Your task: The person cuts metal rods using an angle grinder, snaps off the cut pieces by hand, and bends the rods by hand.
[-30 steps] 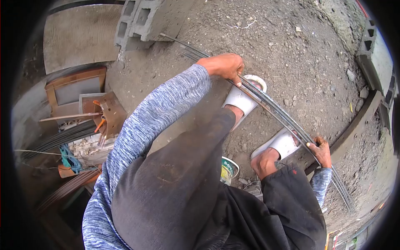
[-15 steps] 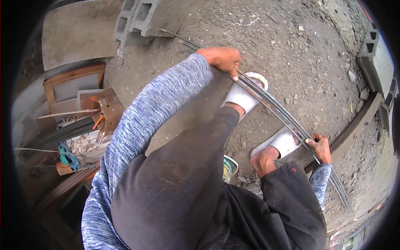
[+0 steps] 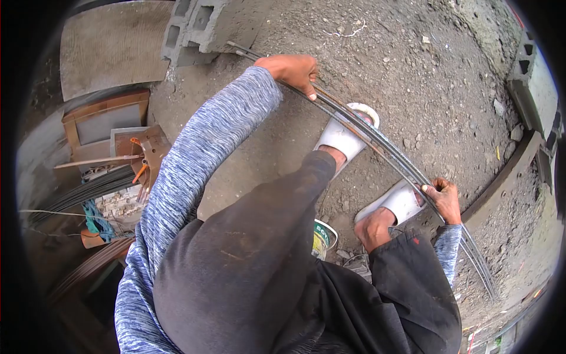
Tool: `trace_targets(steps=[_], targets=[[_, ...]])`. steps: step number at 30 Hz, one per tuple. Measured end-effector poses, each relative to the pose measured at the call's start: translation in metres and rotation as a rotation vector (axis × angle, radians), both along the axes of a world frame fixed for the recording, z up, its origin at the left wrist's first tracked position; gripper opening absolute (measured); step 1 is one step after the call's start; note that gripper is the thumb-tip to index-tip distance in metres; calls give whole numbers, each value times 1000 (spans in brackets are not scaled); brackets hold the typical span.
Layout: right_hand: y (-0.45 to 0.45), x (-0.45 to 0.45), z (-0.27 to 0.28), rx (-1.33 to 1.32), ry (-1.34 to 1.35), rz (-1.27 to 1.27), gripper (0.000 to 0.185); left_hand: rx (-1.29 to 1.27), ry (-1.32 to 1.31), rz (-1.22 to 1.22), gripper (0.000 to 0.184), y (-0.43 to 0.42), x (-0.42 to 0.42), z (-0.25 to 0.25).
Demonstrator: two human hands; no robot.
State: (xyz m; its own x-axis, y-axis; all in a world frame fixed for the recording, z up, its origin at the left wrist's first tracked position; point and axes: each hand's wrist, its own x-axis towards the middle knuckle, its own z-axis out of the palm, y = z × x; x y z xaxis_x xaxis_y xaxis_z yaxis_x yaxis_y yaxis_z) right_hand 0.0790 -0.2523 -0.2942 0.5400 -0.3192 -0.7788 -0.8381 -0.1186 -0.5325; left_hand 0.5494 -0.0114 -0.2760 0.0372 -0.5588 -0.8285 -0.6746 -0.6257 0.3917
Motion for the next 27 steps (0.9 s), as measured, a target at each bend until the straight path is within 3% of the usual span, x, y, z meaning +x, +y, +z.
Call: trace_targets(steps=[27], targets=[[14,22,6,-69,-74,50,30,-37,-38,33,47,20,18,1]])
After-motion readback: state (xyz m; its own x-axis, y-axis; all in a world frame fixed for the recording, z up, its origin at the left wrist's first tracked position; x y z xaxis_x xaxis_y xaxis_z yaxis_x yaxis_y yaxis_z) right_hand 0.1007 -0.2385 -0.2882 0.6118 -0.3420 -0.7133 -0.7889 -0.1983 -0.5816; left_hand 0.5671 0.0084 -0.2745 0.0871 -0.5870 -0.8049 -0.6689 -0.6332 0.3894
